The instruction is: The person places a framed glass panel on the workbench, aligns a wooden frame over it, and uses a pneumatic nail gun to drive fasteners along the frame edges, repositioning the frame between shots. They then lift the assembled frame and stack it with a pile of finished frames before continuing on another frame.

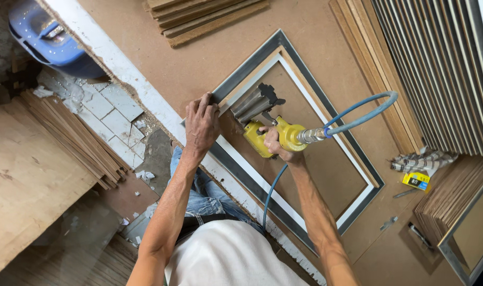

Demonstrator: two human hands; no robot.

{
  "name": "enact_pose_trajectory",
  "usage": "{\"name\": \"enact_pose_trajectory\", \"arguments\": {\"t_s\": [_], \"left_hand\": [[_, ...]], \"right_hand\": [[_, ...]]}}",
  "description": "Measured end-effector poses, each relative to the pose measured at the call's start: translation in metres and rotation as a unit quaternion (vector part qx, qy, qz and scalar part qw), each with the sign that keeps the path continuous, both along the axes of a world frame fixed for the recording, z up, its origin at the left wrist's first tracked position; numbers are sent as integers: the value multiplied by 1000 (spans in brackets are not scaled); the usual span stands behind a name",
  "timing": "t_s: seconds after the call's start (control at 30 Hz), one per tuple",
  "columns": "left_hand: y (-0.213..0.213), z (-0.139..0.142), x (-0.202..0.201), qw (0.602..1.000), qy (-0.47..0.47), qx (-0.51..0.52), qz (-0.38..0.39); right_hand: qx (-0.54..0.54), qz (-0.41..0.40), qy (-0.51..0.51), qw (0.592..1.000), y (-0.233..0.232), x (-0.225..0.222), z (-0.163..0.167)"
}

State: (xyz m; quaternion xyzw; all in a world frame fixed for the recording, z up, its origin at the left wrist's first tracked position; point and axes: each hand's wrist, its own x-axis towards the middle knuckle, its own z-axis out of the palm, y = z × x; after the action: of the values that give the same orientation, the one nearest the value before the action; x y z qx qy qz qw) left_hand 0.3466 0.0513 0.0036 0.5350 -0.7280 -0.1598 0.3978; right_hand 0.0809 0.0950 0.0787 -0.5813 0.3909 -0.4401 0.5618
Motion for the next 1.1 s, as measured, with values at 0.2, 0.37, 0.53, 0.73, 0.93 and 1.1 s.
{"name": "enact_pose_trajectory", "arguments": {"t_s": [0.2, 0.37, 0.53, 0.73, 0.93, 1.1], "left_hand": [[-13, 28, -6, 997, -51, 47, -31], [-70, 14, -23, 947, -175, 263, -56], [-113, 26, -31, 876, 11, 456, -156], [-169, 250, -65, 909, -216, 265, -238], [-115, 308, -161, 943, -152, -47, -292], [-17, 384, -220, 895, -39, -231, -380]], "right_hand": [[42, -284, -108, 952, 139, -59, -20], [-23, -530, -169, 831, 311, -131, -34], [-80, -761, -123, 632, 456, -154, -21], [-101, -803, -24, 587, 552, -146, -11], [-95, -825, -118, 544, 572, -130, -9], [-132, -757, -169, 618, 582, -138, -18]]}}
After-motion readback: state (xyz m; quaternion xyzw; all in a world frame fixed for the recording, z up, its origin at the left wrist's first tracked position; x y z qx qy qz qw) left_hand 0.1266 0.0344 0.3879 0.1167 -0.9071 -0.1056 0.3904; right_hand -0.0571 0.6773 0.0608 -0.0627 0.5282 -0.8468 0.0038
